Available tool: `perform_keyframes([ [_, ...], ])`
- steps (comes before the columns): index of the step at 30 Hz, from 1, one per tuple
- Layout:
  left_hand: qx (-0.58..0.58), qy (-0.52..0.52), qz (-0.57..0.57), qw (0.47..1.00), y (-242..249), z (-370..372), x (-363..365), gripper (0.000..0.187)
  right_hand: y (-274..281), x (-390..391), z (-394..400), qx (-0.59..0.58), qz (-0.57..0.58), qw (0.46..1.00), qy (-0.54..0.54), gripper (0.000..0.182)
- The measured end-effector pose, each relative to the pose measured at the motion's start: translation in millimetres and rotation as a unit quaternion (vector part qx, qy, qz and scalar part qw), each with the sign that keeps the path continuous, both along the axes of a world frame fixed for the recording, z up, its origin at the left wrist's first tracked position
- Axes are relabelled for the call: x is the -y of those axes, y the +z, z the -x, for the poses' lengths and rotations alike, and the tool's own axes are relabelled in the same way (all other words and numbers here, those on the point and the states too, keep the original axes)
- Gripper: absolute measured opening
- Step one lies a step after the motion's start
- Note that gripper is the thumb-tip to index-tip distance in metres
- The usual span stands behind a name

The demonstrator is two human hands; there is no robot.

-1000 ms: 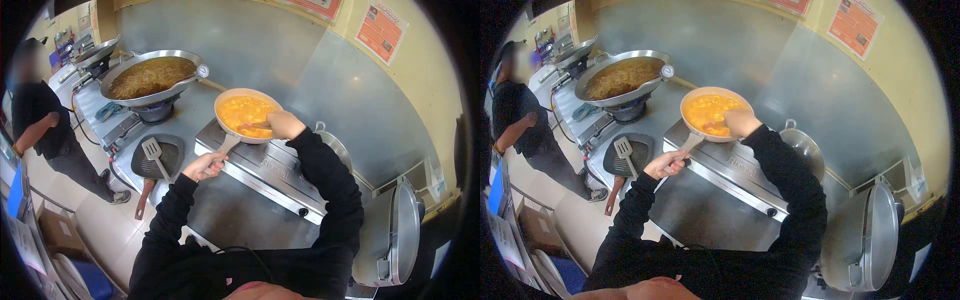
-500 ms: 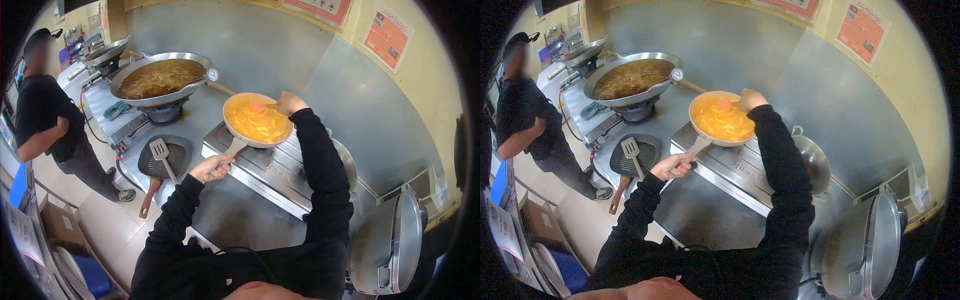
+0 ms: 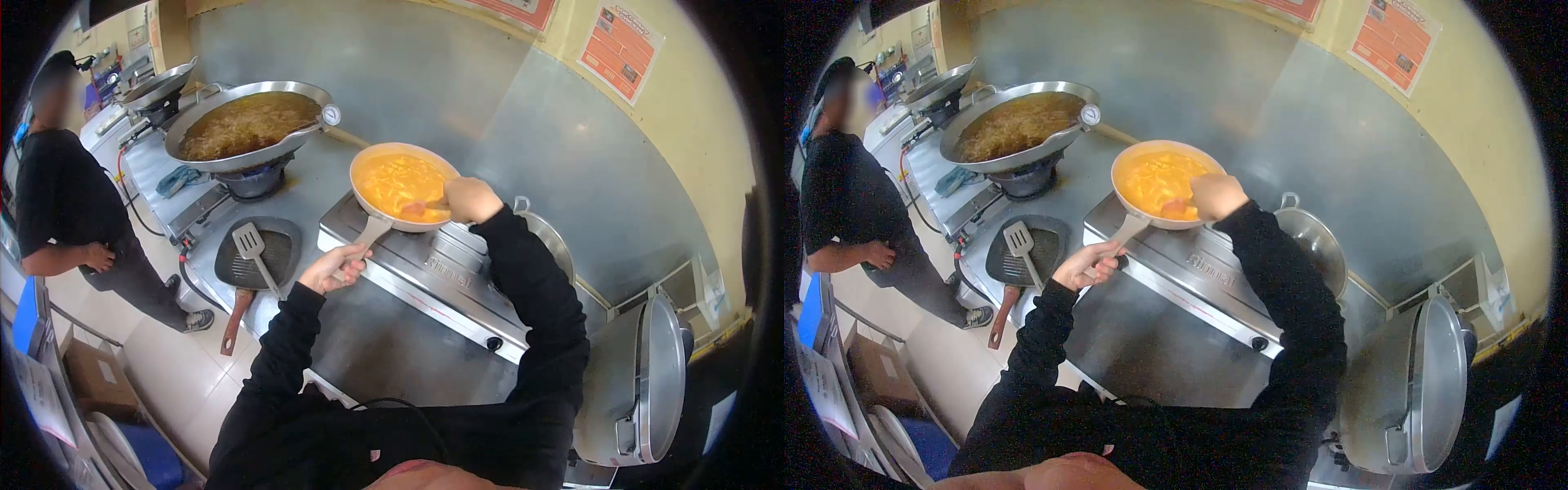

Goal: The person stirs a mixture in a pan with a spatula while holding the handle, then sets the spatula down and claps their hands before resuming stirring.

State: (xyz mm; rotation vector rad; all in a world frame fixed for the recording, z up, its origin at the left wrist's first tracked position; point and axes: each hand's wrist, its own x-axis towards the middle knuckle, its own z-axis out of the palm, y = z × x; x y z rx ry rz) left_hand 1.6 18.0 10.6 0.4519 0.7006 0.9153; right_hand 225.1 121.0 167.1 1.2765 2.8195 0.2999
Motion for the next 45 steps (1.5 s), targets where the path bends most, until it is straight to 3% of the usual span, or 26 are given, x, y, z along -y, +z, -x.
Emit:
perform_keyframes([
  [12,0.025,0.001,0.007,1.000,-7,3,-2,0.023,-33,-89,38,-0.081,-0.036,0.990,-0.107,0.036],
  [16,0.022,-0.002,0.001,1.000,-6,3,-1,0.024,1,-92,16,-0.061,-0.008,0.989,-0.134,0.044],
  [19,0.017,-0.003,-0.004,1.000,-10,4,-3,0.025,38,-60,-4,-0.119,0.018,0.981,-0.150,0.052],
  [25,0.038,0.002,0.015,0.999,-3,0,0,0.022,18,-67,-34,-0.185,0.096,0.943,-0.258,0.048],
  [32,0.039,-0.012,0.009,0.999,-11,4,-5,0.023,-27,-106,-31,-0.223,0.125,0.929,-0.266,0.049],
  [35,0.041,-0.012,0.014,0.999,-9,3,-6,0.024,-75,-175,-30,-0.235,0.141,0.935,-0.225,0.039],
  [37,0.044,-0.015,0.019,0.999,-10,3,-6,0.024,-74,-178,-14,-0.248,0.171,0.925,-0.231,0.025],
  [40,0.051,-0.025,0.024,0.998,-14,6,-9,0.024,-52,-153,7,-0.237,0.190,0.937,-0.171,0.028],
  [45,0.038,-0.023,0.030,0.999,-9,4,-7,0.022,-27,-132,32,-0.081,0.142,0.986,-0.011,0.041],
])
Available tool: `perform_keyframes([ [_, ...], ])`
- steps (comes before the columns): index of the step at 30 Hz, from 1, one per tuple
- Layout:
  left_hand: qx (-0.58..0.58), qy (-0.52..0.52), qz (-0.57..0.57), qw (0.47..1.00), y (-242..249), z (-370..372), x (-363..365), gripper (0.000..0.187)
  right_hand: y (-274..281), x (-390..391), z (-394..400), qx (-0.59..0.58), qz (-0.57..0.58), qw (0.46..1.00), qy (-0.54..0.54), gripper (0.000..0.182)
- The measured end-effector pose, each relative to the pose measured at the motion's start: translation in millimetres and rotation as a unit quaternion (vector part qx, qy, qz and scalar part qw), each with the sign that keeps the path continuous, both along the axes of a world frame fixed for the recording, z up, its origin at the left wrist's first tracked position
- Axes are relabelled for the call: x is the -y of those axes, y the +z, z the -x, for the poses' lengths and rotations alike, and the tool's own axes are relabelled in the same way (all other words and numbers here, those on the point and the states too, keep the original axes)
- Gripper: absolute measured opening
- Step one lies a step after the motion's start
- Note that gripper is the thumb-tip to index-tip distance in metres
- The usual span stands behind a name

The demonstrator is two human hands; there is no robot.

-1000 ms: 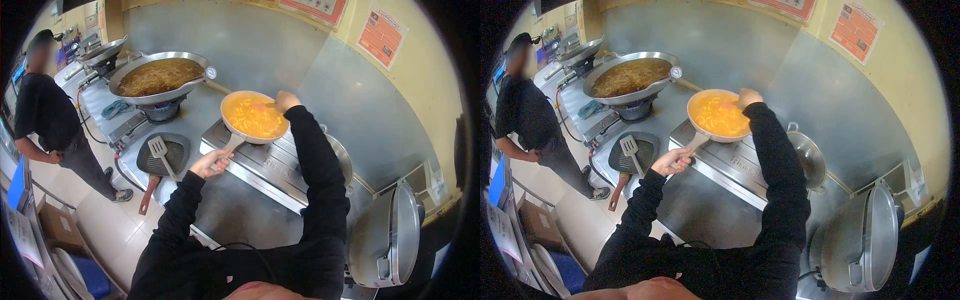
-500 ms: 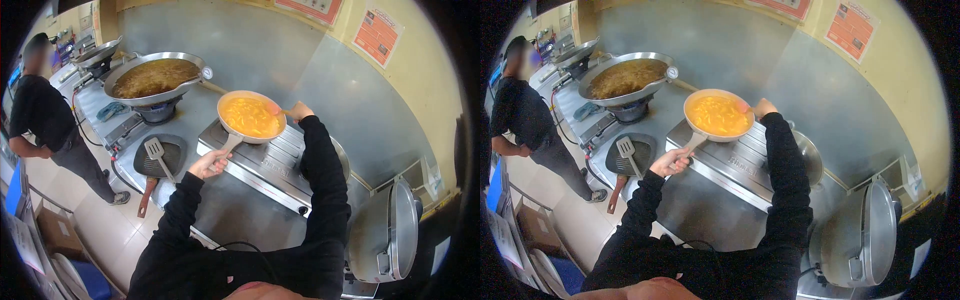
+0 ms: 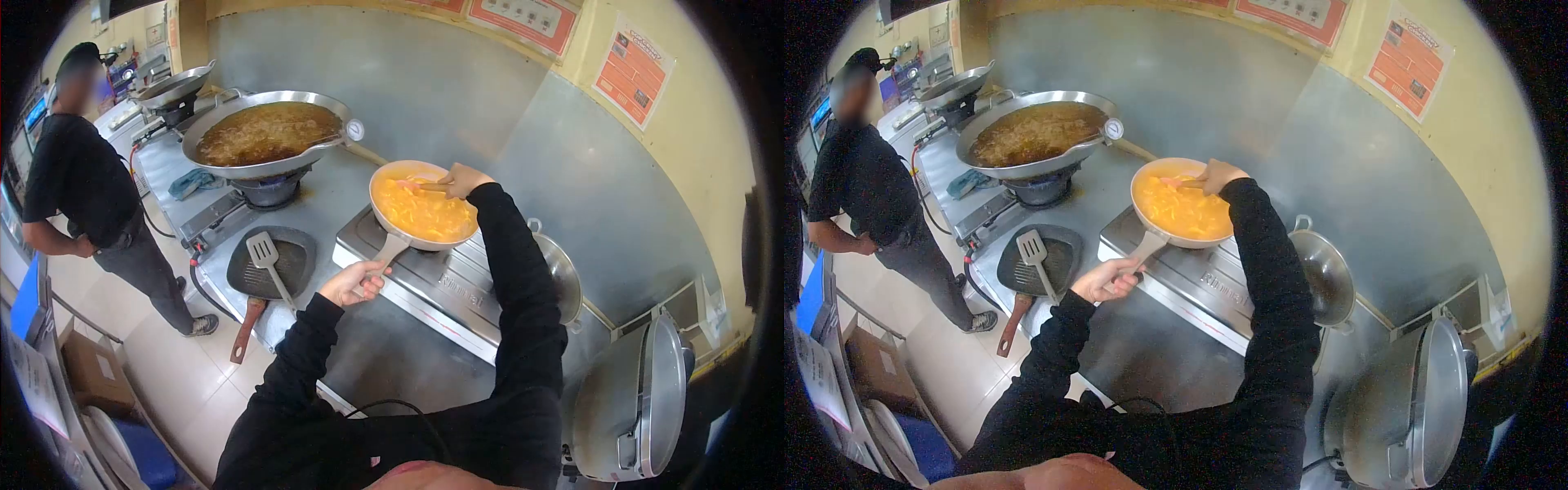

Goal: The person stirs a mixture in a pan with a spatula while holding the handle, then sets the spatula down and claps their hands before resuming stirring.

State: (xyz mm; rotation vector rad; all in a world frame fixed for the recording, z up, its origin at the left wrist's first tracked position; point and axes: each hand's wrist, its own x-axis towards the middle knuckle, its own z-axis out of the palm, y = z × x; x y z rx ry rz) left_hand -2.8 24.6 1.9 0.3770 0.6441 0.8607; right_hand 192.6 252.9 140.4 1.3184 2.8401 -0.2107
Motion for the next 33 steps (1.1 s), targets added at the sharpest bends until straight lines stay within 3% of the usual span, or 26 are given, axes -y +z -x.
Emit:
perform_keyframes([
  [2,0.007,-0.001,-0.002,1.000,1,0,1,0.022,22,32,14,0.058,-0.023,0.996,0.058,0.048],
  [5,0.020,-0.007,-0.014,1.000,-1,1,0,0.022,37,63,14,0.074,-0.025,0.992,0.095,0.043],
  [8,0.023,0.000,-0.014,1.000,-2,1,1,0.022,63,113,6,0.106,-0.046,0.989,0.098,0.034],
  [14,0.044,0.000,-0.005,0.999,-2,1,1,0.023,47,154,-19,0.128,-0.139,0.978,0.091,0.011],
  [16,0.047,0.002,-0.002,0.999,-1,0,3,0.022,32,148,-22,0.111,-0.158,0.977,0.090,0.005],
  [19,0.056,0.001,-0.001,0.998,-2,-1,3,0.022,26,137,-12,0.149,-0.156,0.975,0.052,0.010],
  [24,0.044,0.007,-0.010,0.999,-2,0,2,0.024,0,102,8,0.092,-0.222,0.971,0.019,0.015],
  [30,0.046,0.007,-0.006,0.999,1,0,4,0.026,-19,51,13,0.043,-0.205,0.977,-0.036,0.017],
  [33,0.035,0.010,-0.001,0.999,2,-1,4,0.026,4,36,-15,0.012,-0.164,0.985,-0.057,0.018],
])
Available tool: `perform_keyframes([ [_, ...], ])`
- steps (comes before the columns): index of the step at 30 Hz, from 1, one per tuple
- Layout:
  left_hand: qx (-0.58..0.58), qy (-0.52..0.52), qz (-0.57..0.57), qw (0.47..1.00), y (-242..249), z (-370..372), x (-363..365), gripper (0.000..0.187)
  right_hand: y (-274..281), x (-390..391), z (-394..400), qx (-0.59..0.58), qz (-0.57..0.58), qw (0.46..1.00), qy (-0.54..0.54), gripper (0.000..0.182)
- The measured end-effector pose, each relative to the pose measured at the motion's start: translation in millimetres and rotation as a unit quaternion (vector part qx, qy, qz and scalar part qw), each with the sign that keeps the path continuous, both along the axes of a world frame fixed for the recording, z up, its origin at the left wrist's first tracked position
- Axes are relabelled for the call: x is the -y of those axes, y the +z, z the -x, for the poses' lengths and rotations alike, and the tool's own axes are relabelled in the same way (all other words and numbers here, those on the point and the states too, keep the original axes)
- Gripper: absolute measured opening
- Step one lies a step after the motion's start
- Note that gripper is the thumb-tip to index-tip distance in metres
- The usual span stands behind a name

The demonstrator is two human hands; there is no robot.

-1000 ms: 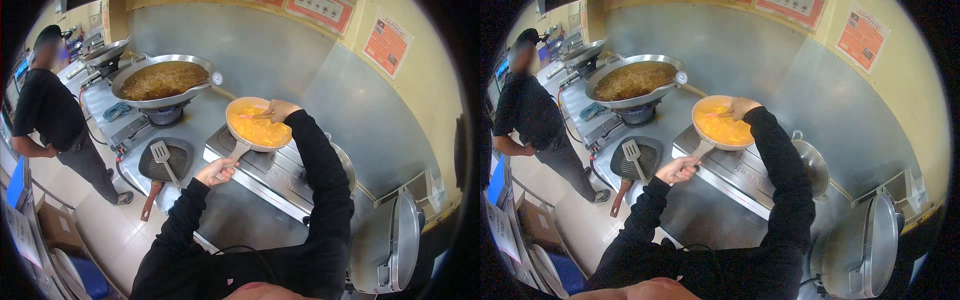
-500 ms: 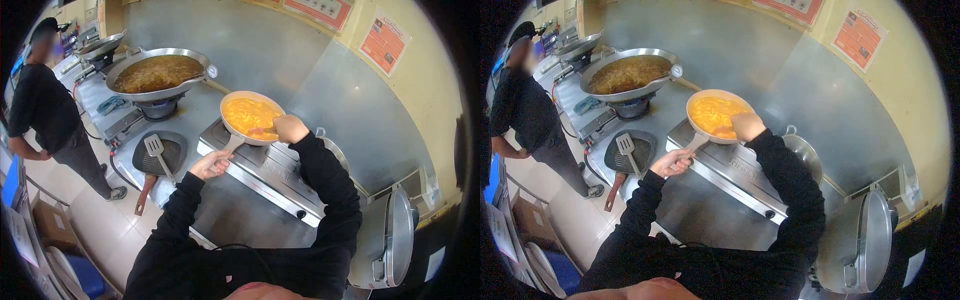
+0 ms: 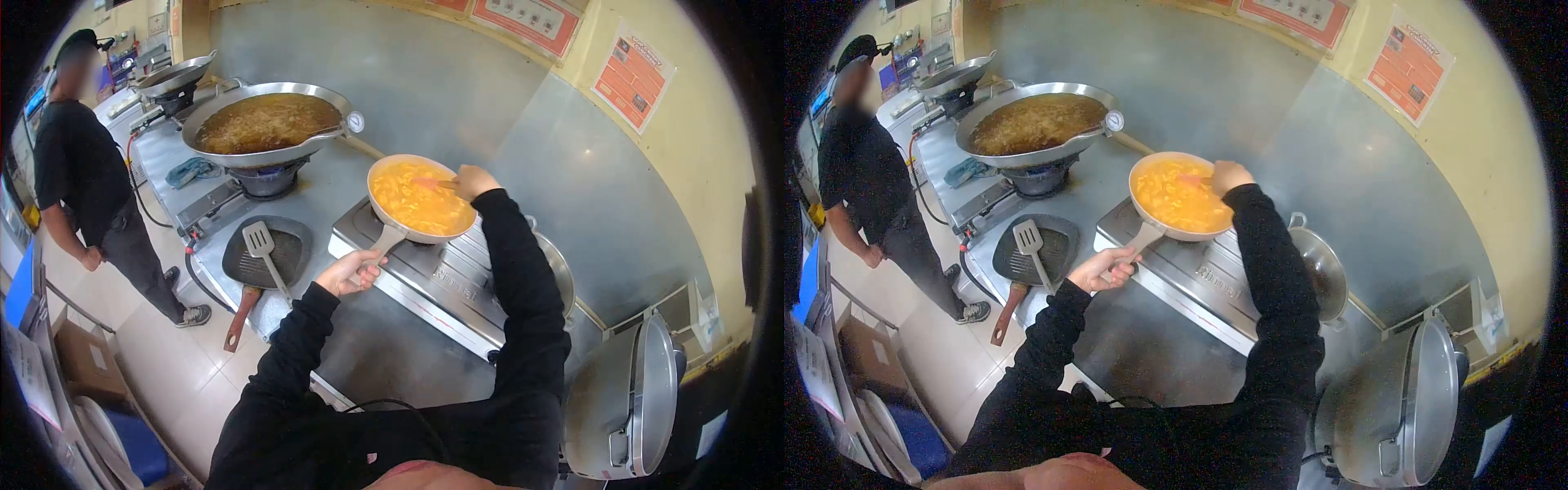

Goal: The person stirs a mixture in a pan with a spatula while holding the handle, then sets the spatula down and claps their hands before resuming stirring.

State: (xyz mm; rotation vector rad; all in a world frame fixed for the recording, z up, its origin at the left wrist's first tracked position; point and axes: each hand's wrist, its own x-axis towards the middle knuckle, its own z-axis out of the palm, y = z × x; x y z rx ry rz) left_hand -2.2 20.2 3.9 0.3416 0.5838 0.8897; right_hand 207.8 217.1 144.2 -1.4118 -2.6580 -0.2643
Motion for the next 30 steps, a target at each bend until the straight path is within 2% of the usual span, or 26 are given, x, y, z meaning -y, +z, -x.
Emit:
perform_keyframes([
  [5,-0.005,-0.004,-0.019,1.000,-2,0,-1,0.024,74,70,-18,0.004,0.070,0.997,0.017,0.025],
  [10,-0.019,-0.003,-0.023,1.000,-1,-1,-2,0.024,69,116,-9,0.084,0.079,0.990,0.085,0.029],
  [12,-0.010,-0.005,-0.027,1.000,-3,0,-2,0.024,50,114,3,0.092,0.087,0.985,0.119,0.025],
  [15,-0.025,0.008,-0.013,1.000,0,-1,1,0.025,25,107,29,0.088,0.070,0.988,0.103,0.016],
  [19,-0.023,0.010,-0.009,1.000,-3,-2,0,0.026,11,75,60,0.059,0.053,0.992,0.103,0.018],
  [26,-0.032,0.021,-0.007,0.999,1,-1,1,0.026,8,8,58,0.052,0.054,0.997,-0.033,0.035],
  [30,-0.034,0.023,-0.011,0.999,-1,-1,0,0.026,26,-5,26,0.121,0.084,0.985,-0.086,0.033],
])
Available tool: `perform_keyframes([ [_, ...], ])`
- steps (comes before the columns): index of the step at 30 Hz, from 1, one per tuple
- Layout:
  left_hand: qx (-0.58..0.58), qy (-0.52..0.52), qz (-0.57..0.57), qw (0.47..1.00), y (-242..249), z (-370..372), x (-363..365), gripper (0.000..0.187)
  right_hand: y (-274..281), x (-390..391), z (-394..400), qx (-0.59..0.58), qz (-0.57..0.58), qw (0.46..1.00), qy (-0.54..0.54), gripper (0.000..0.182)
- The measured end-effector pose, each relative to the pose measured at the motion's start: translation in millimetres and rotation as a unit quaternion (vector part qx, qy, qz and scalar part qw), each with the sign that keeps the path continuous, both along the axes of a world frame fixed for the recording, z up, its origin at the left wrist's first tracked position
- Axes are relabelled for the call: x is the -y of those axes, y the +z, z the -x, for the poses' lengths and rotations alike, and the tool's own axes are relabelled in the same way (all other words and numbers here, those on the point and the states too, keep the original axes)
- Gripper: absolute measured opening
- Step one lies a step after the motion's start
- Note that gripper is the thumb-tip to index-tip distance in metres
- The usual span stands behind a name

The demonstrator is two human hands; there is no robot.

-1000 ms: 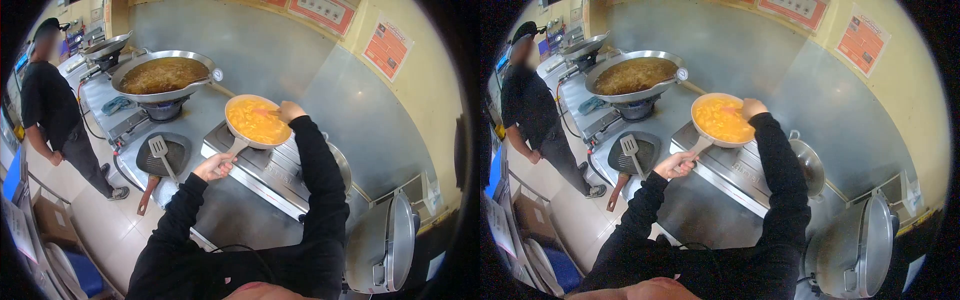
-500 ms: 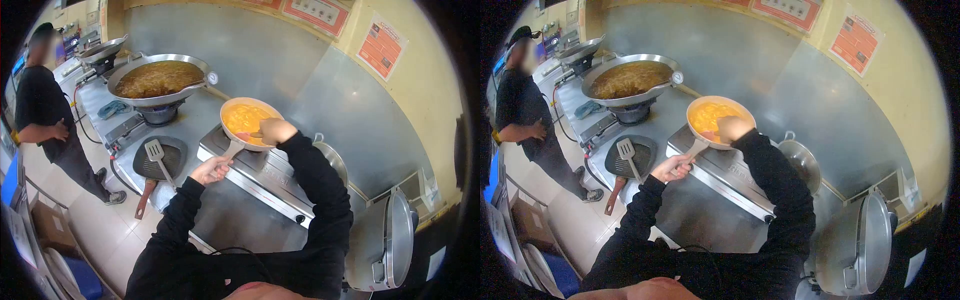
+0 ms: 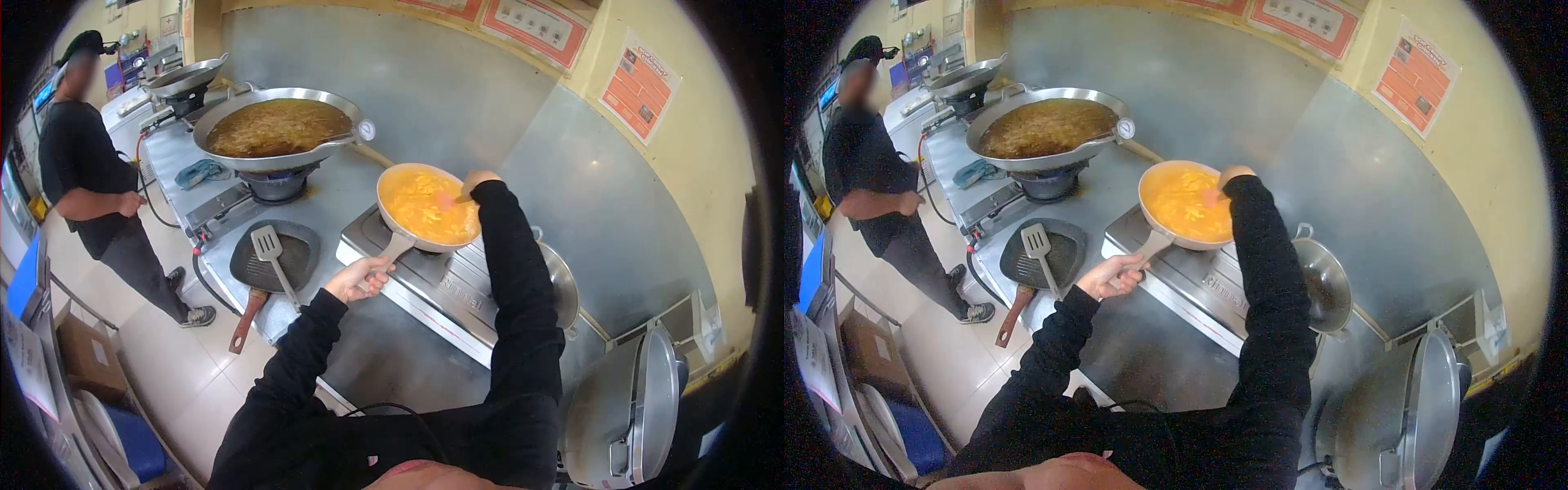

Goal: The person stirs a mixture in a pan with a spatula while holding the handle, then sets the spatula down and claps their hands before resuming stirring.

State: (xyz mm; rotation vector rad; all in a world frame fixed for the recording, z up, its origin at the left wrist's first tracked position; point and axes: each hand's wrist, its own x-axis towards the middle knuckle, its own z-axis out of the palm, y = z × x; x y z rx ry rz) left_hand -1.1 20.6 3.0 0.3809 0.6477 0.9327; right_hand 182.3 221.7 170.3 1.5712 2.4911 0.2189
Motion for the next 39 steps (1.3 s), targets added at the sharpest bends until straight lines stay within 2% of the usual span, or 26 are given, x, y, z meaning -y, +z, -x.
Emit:
perform_keyframes([
  [4,0.003,-0.001,-0.011,1.000,-2,-1,1,0.025,37,19,-32,0.017,0.026,0.998,-0.052,0.023],
  [8,0.006,0.001,-0.002,1.000,2,-1,2,0.025,56,41,-58,-0.038,-0.003,0.998,0.044,0.018],
  [12,0.014,-0.001,0.003,1.000,0,-1,1,0.025,40,108,-54,-0.021,-0.068,0.989,0.129,0.024],
  [13,0.017,-0.002,0.004,1.000,-1,-1,1,0.025,31,113,-52,0.043,-0.061,0.988,0.137,0.025],
  [14,0.012,0.000,0.005,1.000,0,-1,0,0.025,13,102,-55,0.025,-0.036,0.984,0.172,0.022],
  [16,0.001,0.004,0.010,1.000,3,-2,3,0.026,3,115,-42,0.017,-0.060,0.981,0.181,0.019],
  [23,-0.013,0.001,-0.009,1.000,4,-2,4,0.027,-25,50,-17,-0.022,-0.119,0.981,0.153,0.015],
  [26,-0.014,-0.004,-0.013,1.000,2,-1,3,0.028,-43,12,-6,-0.027,-0.138,0.985,0.101,0.017],
  [29,-0.023,-0.005,-0.013,1.000,3,-1,3,0.029,-44,-4,2,-0.067,-0.122,0.987,0.083,0.028],
  [30,-0.029,-0.004,-0.013,0.999,5,-1,3,0.029,-40,-5,4,-0.082,-0.116,0.987,0.076,0.030],
  [33,-0.041,0.002,-0.017,0.999,4,-3,4,0.030,-20,-25,-2,-0.081,-0.100,0.988,0.084,0.023],
  [36,-0.045,0.005,-0.019,0.999,5,-1,4,0.029,23,-12,-18,-0.095,-0.055,0.991,0.075,0.035],
  [39,-0.028,0.001,-0.009,1.000,1,-2,3,0.029,45,5,-31,-0.044,-0.067,0.997,0.009,0.044],
])
